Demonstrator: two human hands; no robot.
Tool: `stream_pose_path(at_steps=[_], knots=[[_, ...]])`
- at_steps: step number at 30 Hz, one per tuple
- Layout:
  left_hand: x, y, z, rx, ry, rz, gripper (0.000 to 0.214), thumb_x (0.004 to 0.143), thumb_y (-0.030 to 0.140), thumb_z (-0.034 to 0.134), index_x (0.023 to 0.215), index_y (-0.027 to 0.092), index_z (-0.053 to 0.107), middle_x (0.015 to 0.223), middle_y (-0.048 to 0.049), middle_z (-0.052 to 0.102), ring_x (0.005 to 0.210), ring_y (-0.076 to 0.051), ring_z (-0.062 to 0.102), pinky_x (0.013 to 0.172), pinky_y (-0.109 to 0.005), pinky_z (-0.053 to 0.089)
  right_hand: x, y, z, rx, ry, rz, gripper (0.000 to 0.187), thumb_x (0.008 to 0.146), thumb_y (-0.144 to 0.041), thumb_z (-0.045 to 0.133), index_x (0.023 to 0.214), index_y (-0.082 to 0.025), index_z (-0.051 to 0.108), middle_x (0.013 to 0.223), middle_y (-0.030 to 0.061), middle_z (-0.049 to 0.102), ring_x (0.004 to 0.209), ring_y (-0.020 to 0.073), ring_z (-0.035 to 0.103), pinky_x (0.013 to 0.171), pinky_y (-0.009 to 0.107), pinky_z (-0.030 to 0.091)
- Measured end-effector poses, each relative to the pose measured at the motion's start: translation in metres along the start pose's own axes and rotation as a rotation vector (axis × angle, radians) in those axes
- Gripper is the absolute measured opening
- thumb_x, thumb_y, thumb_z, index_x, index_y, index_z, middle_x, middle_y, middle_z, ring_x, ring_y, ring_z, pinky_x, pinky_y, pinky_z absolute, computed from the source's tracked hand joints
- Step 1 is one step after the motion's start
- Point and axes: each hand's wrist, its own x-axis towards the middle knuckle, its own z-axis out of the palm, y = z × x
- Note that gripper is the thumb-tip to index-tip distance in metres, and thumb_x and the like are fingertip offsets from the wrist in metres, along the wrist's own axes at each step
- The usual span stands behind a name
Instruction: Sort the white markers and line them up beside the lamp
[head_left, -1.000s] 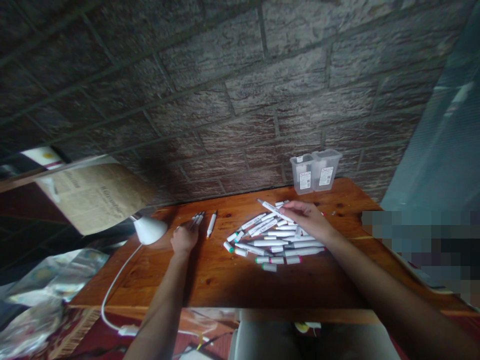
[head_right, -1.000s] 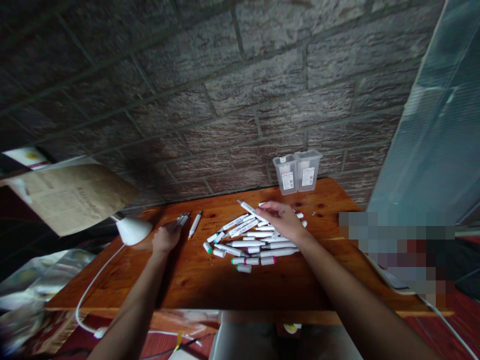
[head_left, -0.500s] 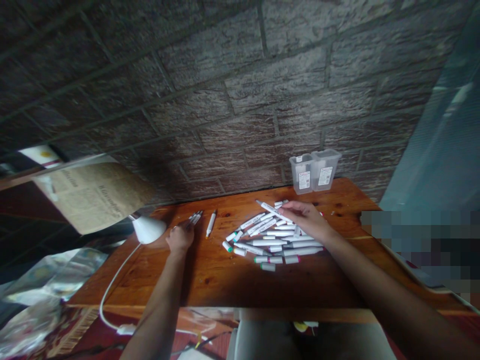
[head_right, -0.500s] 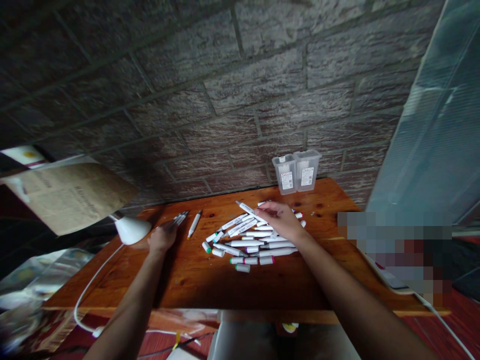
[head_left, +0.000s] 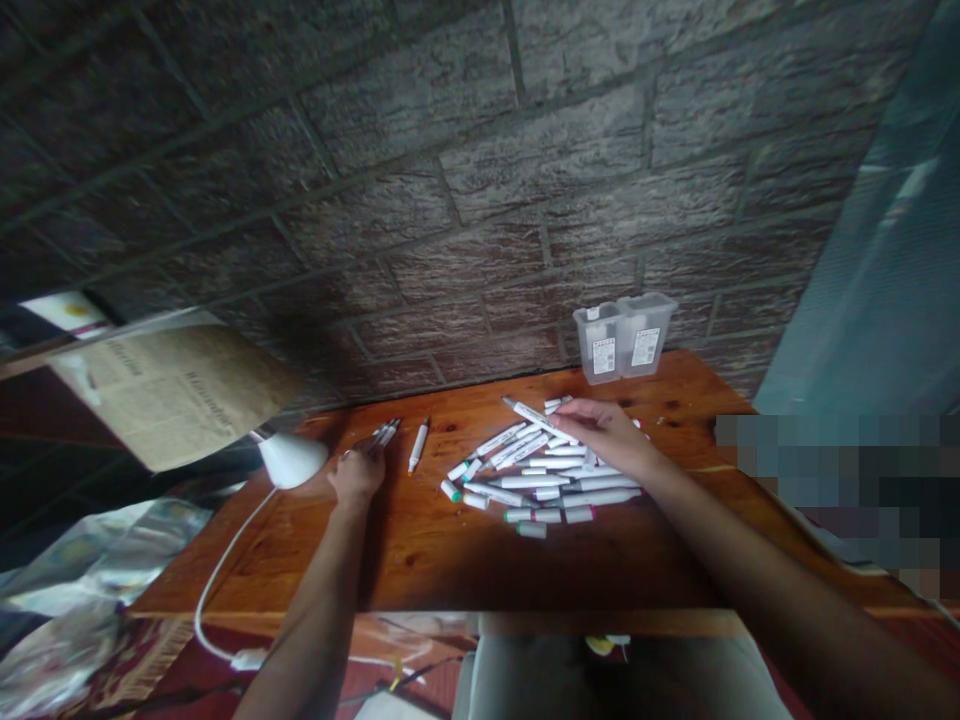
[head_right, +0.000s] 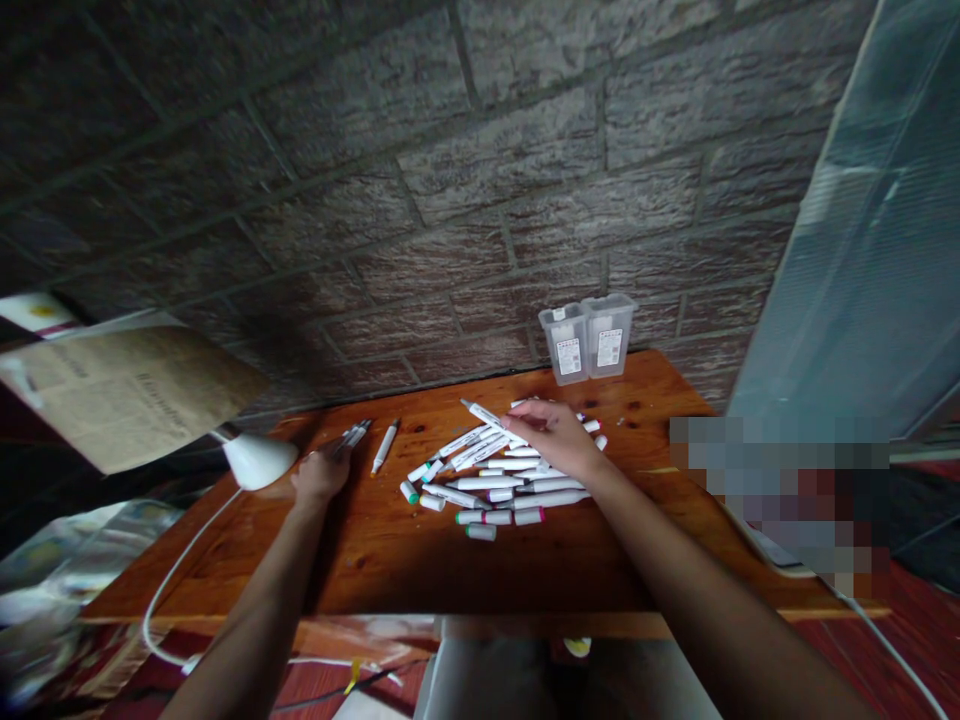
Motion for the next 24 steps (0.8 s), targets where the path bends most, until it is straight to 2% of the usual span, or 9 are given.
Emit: stream_pose_path(at_steps=[10,15,17,20,22,24], knots=[[-0.001,-0.003,0.002,-0.012,-0.005,-0.01,0.05,0.09,0.046,0.043,0.133,0.026,0.056,0.125,-0.0178,0.063,0.116,-0.038,0.057,0.097,-0.056,0.041,0.0,0.002,0.001,-0.004,0.001,-0.007,0.03,0.076,-0.047,0.069,0.088,-0.02,0.073,0.088,0.0031,0.072,0.084,0.0192,0.065,0.079,0.033,0.049],[-0.004,0.0,0.0,-0.066,0.001,0.004,0.054,0.088,0.048,0.048,0.137,0.027,0.051,0.128,-0.0142,0.061,0.118,-0.036,0.056,0.096,-0.052,0.044,0.0,0.005,0.001,0.009,-0.019,-0.004,0.03,0.077,-0.047,0.069,0.089,-0.02,0.073,0.089,0.0037,0.073,0.084,0.0193,0.065,0.079,0.034,0.049],[-0.007,0.003,-0.002,-0.092,0.054,0.019,0.052,0.087,0.047,0.05,0.134,0.025,0.054,0.126,-0.0138,0.063,0.117,-0.035,0.057,0.095,-0.05,0.046,0.001,0.006,0.001,0.006,-0.027,-0.013,0.03,0.077,-0.047,0.068,0.09,-0.021,0.073,0.09,0.0039,0.073,0.085,0.0195,0.065,0.079,0.034,0.05],[-0.015,0.011,-0.007,-0.218,0.251,0.087,0.043,0.089,0.044,0.049,0.119,0.017,0.063,0.119,-0.0144,0.066,0.114,-0.031,0.059,0.097,-0.043,0.046,0.001,0.005,0.001,0.001,-0.022,-0.037,0.03,0.078,-0.047,0.067,0.091,-0.02,0.073,0.091,0.004,0.073,0.086,0.0194,0.065,0.078,0.033,0.05],[-0.024,0.023,-0.013,-0.381,0.392,0.17,0.041,0.091,0.046,0.046,0.11,0.015,0.066,0.115,-0.0133,0.068,0.111,-0.026,0.06,0.098,-0.038,0.046,0.0,0.002,0.002,0.005,-0.02,-0.057,0.029,0.079,-0.047,0.067,0.091,-0.02,0.072,0.091,0.0041,0.073,0.086,0.0193,0.065,0.078,0.032,0.05],[-0.036,0.042,-0.021,-0.599,0.416,0.225,0.043,0.091,0.05,0.044,0.105,0.016,0.067,0.106,-0.0097,0.07,0.099,-0.021,0.065,0.091,-0.033,0.05,-0.001,-0.002,0.004,0.012,-0.01,-0.076,0.027,0.08,-0.046,0.067,0.09,-0.021,0.072,0.089,0.0039,0.073,0.085,0.0191,0.065,0.077,0.031,0.05]])
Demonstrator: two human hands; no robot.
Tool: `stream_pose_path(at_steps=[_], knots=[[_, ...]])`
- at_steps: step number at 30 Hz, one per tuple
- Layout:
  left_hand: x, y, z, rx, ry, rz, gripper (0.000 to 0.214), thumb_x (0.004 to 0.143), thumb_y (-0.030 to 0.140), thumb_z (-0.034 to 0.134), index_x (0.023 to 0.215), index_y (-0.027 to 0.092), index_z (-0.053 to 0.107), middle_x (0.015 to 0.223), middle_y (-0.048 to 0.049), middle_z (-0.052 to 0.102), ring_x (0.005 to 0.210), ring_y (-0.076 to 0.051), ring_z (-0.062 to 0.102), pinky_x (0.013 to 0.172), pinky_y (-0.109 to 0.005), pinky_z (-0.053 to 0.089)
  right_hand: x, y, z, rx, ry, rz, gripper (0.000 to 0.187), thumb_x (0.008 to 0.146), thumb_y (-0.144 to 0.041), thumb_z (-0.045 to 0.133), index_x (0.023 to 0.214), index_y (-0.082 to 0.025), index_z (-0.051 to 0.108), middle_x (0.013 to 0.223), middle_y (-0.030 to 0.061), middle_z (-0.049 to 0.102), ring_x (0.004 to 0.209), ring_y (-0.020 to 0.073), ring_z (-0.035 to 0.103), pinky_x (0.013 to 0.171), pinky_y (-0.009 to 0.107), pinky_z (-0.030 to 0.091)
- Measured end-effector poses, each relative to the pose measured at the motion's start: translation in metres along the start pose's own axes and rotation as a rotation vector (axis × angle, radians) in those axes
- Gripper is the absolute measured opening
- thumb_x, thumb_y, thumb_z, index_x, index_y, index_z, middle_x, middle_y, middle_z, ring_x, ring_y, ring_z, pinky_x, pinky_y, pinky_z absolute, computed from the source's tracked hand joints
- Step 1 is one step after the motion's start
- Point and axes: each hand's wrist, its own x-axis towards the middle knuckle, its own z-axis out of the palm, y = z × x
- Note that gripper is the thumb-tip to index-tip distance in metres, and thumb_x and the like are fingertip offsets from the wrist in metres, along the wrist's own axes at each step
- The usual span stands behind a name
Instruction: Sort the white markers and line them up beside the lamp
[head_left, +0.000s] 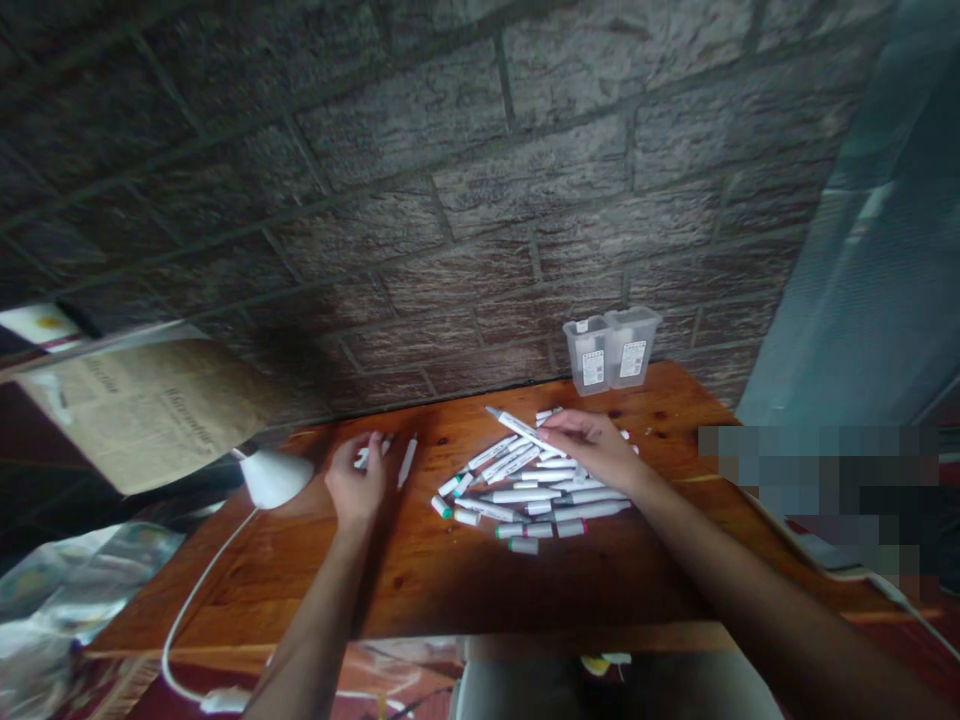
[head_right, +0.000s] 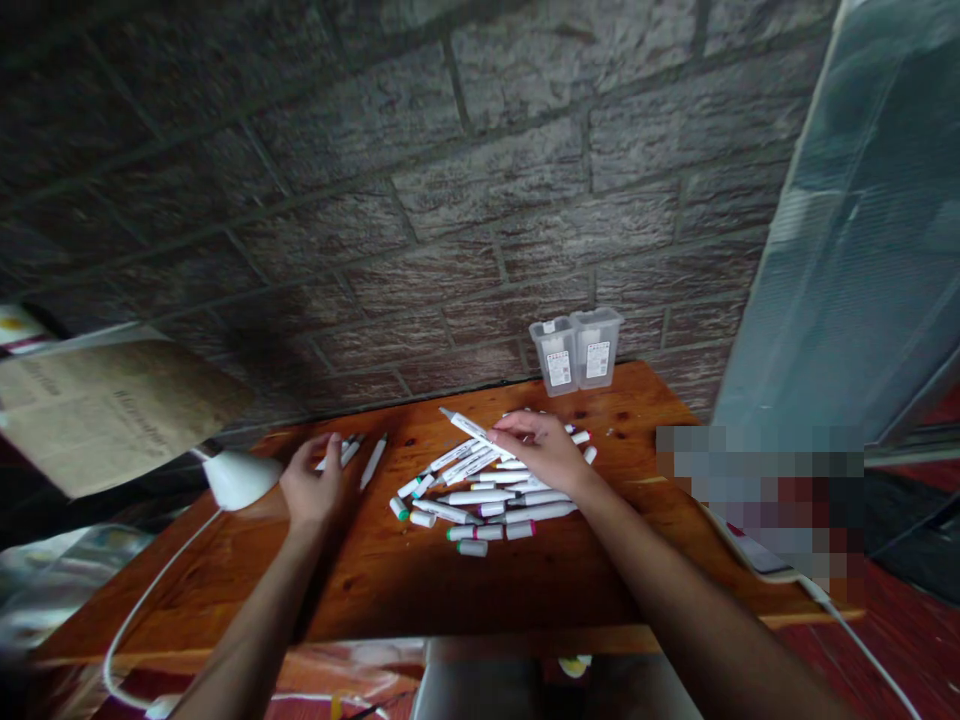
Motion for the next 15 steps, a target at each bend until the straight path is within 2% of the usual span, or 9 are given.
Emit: stream_pose_path(at_steps=[2,5,8,11,15], knots=[[-0.007,0.032,0.005,-0.223,-0.116,0.023,0.043,0.089,0.052,0.048,0.1,0.016,0.068,0.094,-0.0072,0.072,0.085,-0.019,0.066,0.081,-0.03,0.052,0.0,-0.002,0.003,0.015,0.025,-0.016,0.025,0.079,-0.045,0.068,0.087,-0.021,0.073,0.087,0.0034,0.073,0.084,0.0188,0.066,0.077,0.031,0.05],[-0.023,0.086,0.019,-0.436,-0.34,0.11,0.04,0.086,0.051,0.053,0.078,0.015,0.069,0.078,-0.0048,0.071,0.077,-0.018,0.065,0.077,-0.027,0.051,0.002,-0.003,0.004,0.067,0.09,-0.024,0.024,0.077,-0.044,0.07,0.083,-0.021,0.072,0.084,0.0027,0.073,0.079,0.0182,0.066,0.075,0.03,0.05],[-0.039,0.13,0.035,-0.535,-0.43,0.204,0.034,0.085,0.048,0.058,0.076,0.017,0.07,0.071,-0.0018,0.069,0.068,-0.014,0.062,0.069,-0.023,0.048,0.004,-0.004,0.001,0.096,0.169,-0.005,0.026,0.074,-0.046,0.072,0.081,-0.021,0.072,0.079,0.0029,0.072,0.073,0.018,0.066,0.07,0.03,0.05],[-0.05,0.15,0.048,-0.606,-0.466,0.199,0.034,0.085,0.047,0.059,0.072,0.018,0.069,0.065,-0.0005,0.066,0.063,-0.013,0.059,0.063,-0.022,0.045,0.004,-0.006,-0.003,0.107,0.191,0.02,0.027,0.072,-0.047,0.073,0.081,-0.021,0.072,0.079,0.0036,0.073,0.073,0.0187,0.066,0.069,0.031,0.051],[-0.055,0.148,0.053,-0.702,-0.517,0.078,0.04,0.084,0.049,0.058,0.063,0.016,0.066,0.061,-0.0006,0.063,0.059,-0.012,0.056,0.06,-0.022,0.043,0.004,-0.005,-0.001,0.082,0.161,-0.01,0.026,0.075,-0.046,0.071,0.081,-0.021,0.071,0.081,0.0035,0.073,0.075,0.0191,0.066,0.072,0.031,0.051]])
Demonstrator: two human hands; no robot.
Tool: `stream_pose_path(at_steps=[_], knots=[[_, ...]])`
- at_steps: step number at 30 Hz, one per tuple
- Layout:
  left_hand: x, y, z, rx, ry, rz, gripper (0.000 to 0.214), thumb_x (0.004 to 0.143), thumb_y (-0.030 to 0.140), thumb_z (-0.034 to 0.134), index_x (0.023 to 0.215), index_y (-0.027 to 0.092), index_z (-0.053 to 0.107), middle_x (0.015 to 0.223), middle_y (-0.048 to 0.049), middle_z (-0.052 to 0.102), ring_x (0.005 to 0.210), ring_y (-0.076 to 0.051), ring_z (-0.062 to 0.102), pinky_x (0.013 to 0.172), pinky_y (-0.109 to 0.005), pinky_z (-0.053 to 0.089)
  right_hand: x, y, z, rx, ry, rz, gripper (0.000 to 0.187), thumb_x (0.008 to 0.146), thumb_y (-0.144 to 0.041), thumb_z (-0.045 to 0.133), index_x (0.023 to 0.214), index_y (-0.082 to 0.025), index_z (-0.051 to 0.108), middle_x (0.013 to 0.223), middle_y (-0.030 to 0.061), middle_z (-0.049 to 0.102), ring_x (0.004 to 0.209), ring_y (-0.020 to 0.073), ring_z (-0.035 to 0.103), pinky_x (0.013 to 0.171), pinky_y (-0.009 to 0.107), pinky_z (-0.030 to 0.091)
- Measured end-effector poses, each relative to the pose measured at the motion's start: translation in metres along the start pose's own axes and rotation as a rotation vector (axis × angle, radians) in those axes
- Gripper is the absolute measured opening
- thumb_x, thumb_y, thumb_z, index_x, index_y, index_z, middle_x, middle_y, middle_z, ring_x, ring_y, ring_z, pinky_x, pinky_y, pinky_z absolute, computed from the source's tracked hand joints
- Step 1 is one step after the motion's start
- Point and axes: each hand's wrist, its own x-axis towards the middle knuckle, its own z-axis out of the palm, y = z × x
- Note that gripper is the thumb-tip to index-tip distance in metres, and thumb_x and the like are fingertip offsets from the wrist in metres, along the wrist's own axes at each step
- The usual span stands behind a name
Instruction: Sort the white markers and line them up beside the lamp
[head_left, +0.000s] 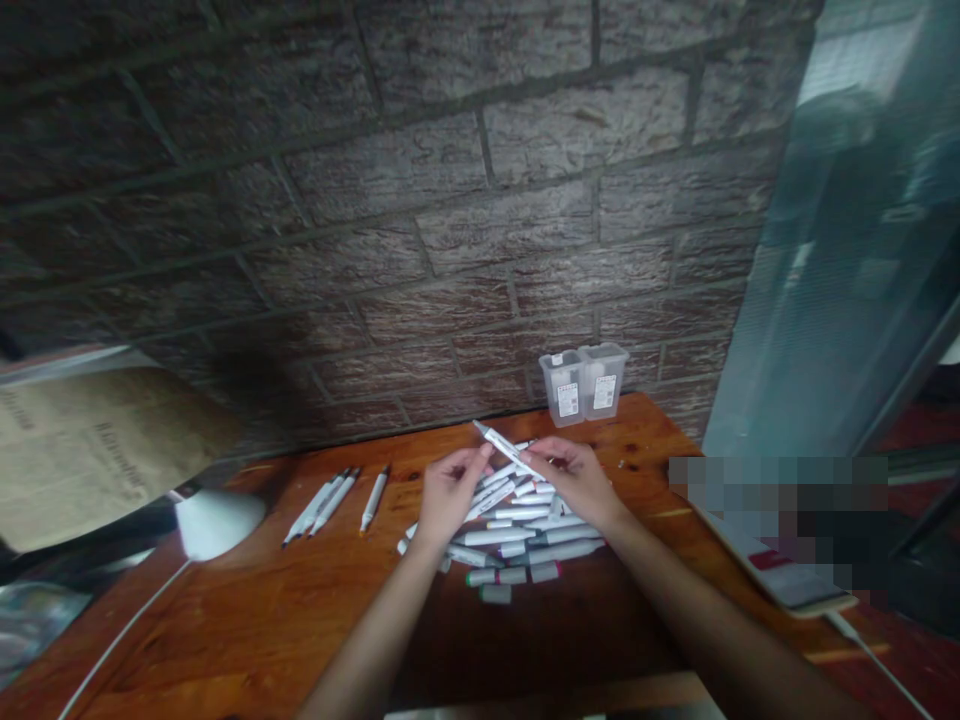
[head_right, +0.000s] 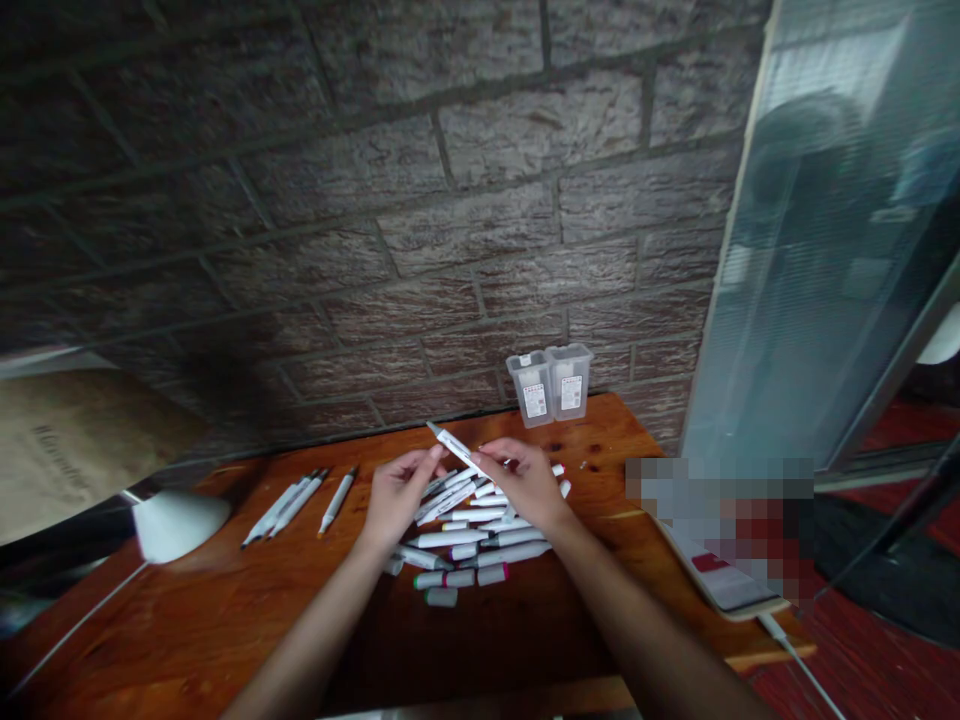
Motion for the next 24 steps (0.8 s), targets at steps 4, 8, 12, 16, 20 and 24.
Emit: stream_pose_path(at_steps=[4,8,12,16,20,24], knots=[[-0.005,-0.003,-0.004,-0.179,-0.074,-0.088,0.044,0.083,0.05,0.06,0.057,0.015,0.059,0.054,0.0021,0.053,0.051,-0.008,0.046,0.054,-0.02,0.038,-0.003,0.002,0.006,-0.045,-0.1,-0.084,0.021,0.081,-0.042,0.066,0.086,-0.021,0.07,0.085,0.0022,0.073,0.079,0.0176,0.066,0.076,0.03,0.05],[-0.008,-0.002,-0.001,-0.364,-0.083,-0.171,0.036,0.078,0.049,0.068,0.071,0.014,0.065,0.053,0.0046,0.049,0.048,-0.006,0.04,0.051,-0.018,0.035,-0.005,0.003,0.008,-0.094,-0.121,-0.116,0.02,0.082,-0.039,0.066,0.086,-0.02,0.071,0.085,0.0026,0.072,0.081,0.0169,0.065,0.076,0.028,0.049],[-0.007,-0.007,0.0,-0.419,-0.105,-0.195,0.036,0.075,0.047,0.072,0.067,0.013,0.062,0.056,0.0036,0.051,0.049,-0.005,0.041,0.047,-0.017,0.029,-0.005,0.003,0.006,-0.128,-0.163,-0.078,0.023,0.081,-0.041,0.067,0.082,-0.019,0.073,0.079,0.0021,0.072,0.075,0.0161,0.064,0.069,0.027,0.047],[-0.006,-0.013,-0.004,-0.392,-0.109,-0.171,0.04,0.079,0.049,0.068,0.064,0.013,0.059,0.053,0.0041,0.048,0.046,-0.004,0.036,0.044,-0.018,0.024,-0.007,0.001,0.005,-0.13,-0.223,-0.055,0.025,0.081,-0.043,0.067,0.078,-0.019,0.074,0.075,0.0013,0.071,0.07,0.0152,0.062,0.064,0.026,0.045],[-0.005,-0.012,-0.003,-0.369,-0.094,-0.174,0.042,0.08,0.051,0.066,0.063,0.014,0.056,0.046,0.0069,0.038,0.042,-0.004,0.029,0.042,-0.019,0.02,-0.007,0.0,0.005,-0.092,-0.226,-0.004,0.025,0.08,-0.042,0.068,0.079,-0.018,0.074,0.076,0.002,0.072,0.07,0.0153,0.062,0.064,0.026,0.046],[-0.004,-0.01,0.0,-0.363,-0.07,-0.135,0.042,0.083,0.055,0.06,0.068,0.016,0.053,0.047,0.0061,0.045,0.045,-0.006,0.04,0.05,-0.019,0.034,-0.006,0.002,0.003,-0.075,-0.19,0.024,0.027,0.08,-0.043,0.067,0.08,-0.018,0.074,0.077,0.0031,0.072,0.071,0.0159,0.063,0.065,0.026,0.046]])
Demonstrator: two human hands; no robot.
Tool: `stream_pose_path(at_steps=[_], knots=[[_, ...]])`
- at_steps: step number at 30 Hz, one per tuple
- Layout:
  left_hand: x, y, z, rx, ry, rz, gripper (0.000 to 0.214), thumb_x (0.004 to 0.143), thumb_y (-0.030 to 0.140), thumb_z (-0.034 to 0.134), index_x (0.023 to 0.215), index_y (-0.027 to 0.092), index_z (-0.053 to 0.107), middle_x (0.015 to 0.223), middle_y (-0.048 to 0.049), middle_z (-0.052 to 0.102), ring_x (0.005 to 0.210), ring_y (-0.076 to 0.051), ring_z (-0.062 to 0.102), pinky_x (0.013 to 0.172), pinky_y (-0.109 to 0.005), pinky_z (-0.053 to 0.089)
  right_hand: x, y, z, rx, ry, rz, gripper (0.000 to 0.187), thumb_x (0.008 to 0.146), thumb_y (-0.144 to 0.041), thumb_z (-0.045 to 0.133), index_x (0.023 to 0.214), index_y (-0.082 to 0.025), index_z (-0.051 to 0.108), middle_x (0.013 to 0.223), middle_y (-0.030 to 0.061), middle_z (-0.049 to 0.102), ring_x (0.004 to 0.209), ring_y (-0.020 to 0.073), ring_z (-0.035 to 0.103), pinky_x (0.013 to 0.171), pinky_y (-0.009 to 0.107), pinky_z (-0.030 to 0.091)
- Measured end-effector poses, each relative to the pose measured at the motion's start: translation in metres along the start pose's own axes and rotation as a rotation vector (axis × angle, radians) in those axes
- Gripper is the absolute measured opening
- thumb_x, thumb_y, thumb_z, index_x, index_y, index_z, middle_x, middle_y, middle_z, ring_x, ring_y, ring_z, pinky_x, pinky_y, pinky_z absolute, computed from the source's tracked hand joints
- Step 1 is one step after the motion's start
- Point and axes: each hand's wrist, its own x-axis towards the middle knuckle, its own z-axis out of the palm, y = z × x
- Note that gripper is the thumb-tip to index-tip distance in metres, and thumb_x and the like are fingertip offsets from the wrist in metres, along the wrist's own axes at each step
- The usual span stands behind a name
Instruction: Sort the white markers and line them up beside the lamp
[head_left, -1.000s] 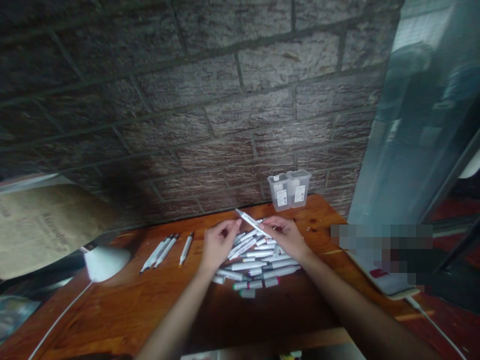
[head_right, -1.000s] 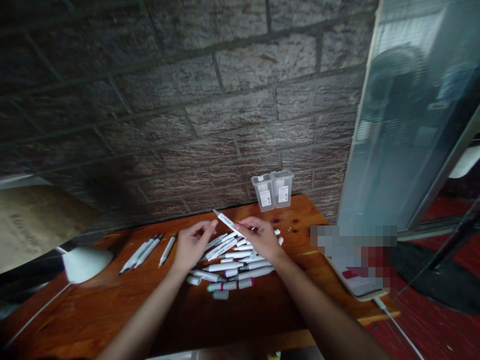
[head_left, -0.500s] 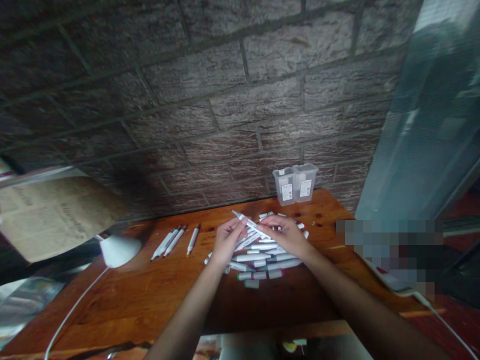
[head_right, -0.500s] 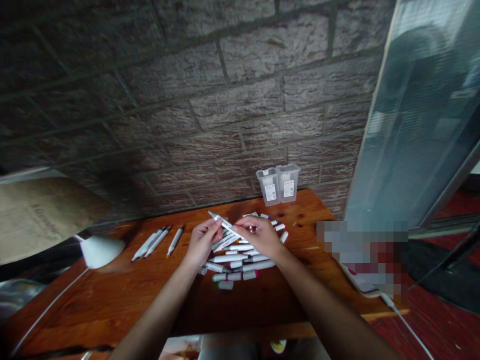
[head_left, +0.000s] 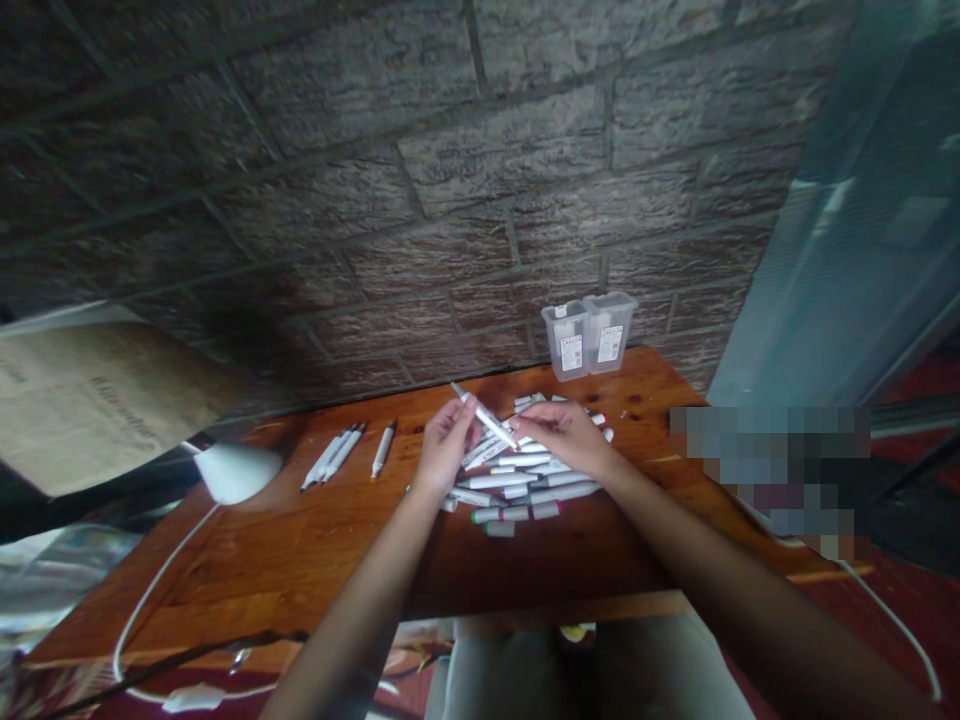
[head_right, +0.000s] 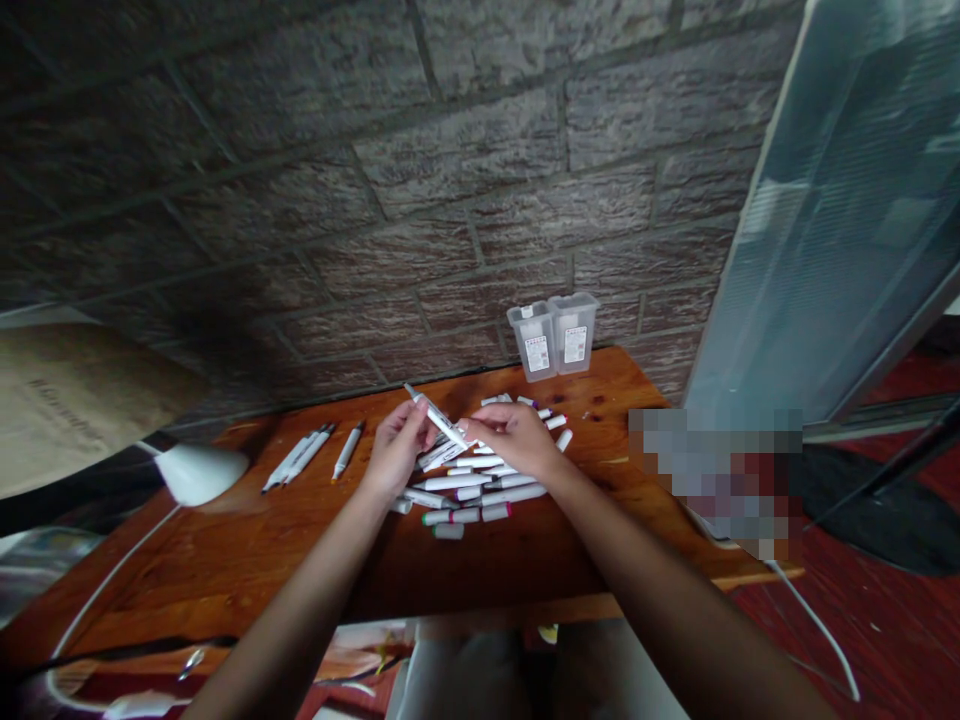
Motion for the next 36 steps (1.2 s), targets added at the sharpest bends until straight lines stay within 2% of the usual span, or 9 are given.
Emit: stream_pose_path(at_steps=[2,5,8,10,14,19,24,29,36], knots=[[0.003,0.001,-0.011,0.038,0.033,0.027,0.043,0.084,0.058,0.056,0.071,0.017,0.052,0.047,0.0061,0.046,0.049,-0.008,0.046,0.058,-0.02,0.041,0.0,0.001,-0.003,-0.003,0.044,-0.005,0.029,0.08,-0.045,0.066,0.079,-0.018,0.074,0.077,0.0035,0.073,0.074,0.0169,0.064,0.069,0.027,0.048],[0.01,0.006,-0.05,0.32,0.131,0.048,0.045,0.084,0.06,0.054,0.074,0.017,0.056,0.054,0.0035,0.054,0.05,-0.009,0.049,0.055,-0.021,0.039,0.0,0.0,-0.006,-0.024,0.106,0.046,0.032,0.078,-0.049,0.067,0.075,-0.018,0.073,0.075,0.0039,0.073,0.073,0.0179,0.065,0.071,0.028,0.049],[0.014,0.011,-0.101,0.942,0.158,0.043,0.048,0.084,0.061,0.051,0.072,0.017,0.064,0.063,-0.0024,0.063,0.06,-0.014,0.058,0.058,-0.023,0.039,0.001,-0.001,-0.007,-0.035,0.107,0.08,0.034,0.078,-0.051,0.065,0.076,-0.018,0.072,0.076,0.0046,0.073,0.075,0.0185,0.065,0.071,0.028,0.049],[0.014,0.008,-0.126,1.348,0.197,-0.043,0.048,0.085,0.062,0.049,0.074,0.019,0.069,0.07,-0.0065,0.068,0.071,-0.021,0.064,0.062,-0.027,0.042,0.001,-0.002,-0.004,-0.048,0.1,0.074,0.035,0.078,-0.052,0.065,0.076,-0.018,0.072,0.074,0.0042,0.072,0.072,0.0178,0.064,0.067,0.027,0.048],[0.011,-0.009,-0.137,1.726,0.124,-0.202,0.048,0.086,0.061,0.045,0.085,0.022,0.074,0.085,-0.0122,0.072,0.085,-0.03,0.068,0.069,-0.033,0.047,-0.001,-0.002,-0.001,-0.102,0.089,0.041,0.035,0.08,-0.052,0.063,0.074,-0.018,0.071,0.069,0.0026,0.069,0.066,0.0161,0.061,0.062,0.026,0.045],[0.013,-0.02,-0.134,1.738,0.212,-0.244,0.044,0.083,0.057,0.051,0.089,0.019,0.073,0.093,-0.0139,0.071,0.088,-0.031,0.067,0.074,-0.036,0.048,-0.001,-0.006,-0.006,-0.093,0.133,0.07,0.038,0.078,-0.055,0.064,0.071,-0.018,0.071,0.073,0.0039,0.071,0.071,0.0176,0.063,0.065,0.027,0.047],[0.008,-0.02,-0.159,1.706,0.316,-0.185,0.045,0.082,0.06,0.053,0.09,0.02,0.071,0.101,-0.0127,0.069,0.1,-0.029,0.063,0.081,-0.036,0.047,-0.001,-0.006,-0.006,-0.062,0.153,0.076,0.04,0.074,-0.057,0.067,0.072,-0.018,0.072,0.074,0.0048,0.072,0.071,0.0187,0.064,0.066,0.028,0.049],[-0.002,-0.021,-0.18,1.633,0.305,-0.234,0.048,0.086,0.063,0.043,0.086,0.023,0.071,0.093,-0.0092,0.072,0.093,-0.026,0.066,0.075,-0.031,0.046,-0.001,0.002,-0.004,-0.106,0.13,0.055,0.04,0.077,-0.057,0.064,0.078,-0.018,0.072,0.075,0.0043,0.072,0.071,0.0187,0.064,0.067,0.029,0.049],[-0.007,-0.018,-0.183,1.474,0.274,-0.282,0.042,0.084,0.059,0.049,0.099,0.028,0.073,0.094,-0.0058,0.074,0.094,-0.025,0.066,0.076,-0.03,0.046,-0.002,-0.004,-0.005,-0.093,0.124,0.041,0.039,0.077,-0.057,0.065,0.073,-0.018,0.072,0.076,0.005,0.072,0.073,0.0196,0.065,0.066,0.029,0.05]])
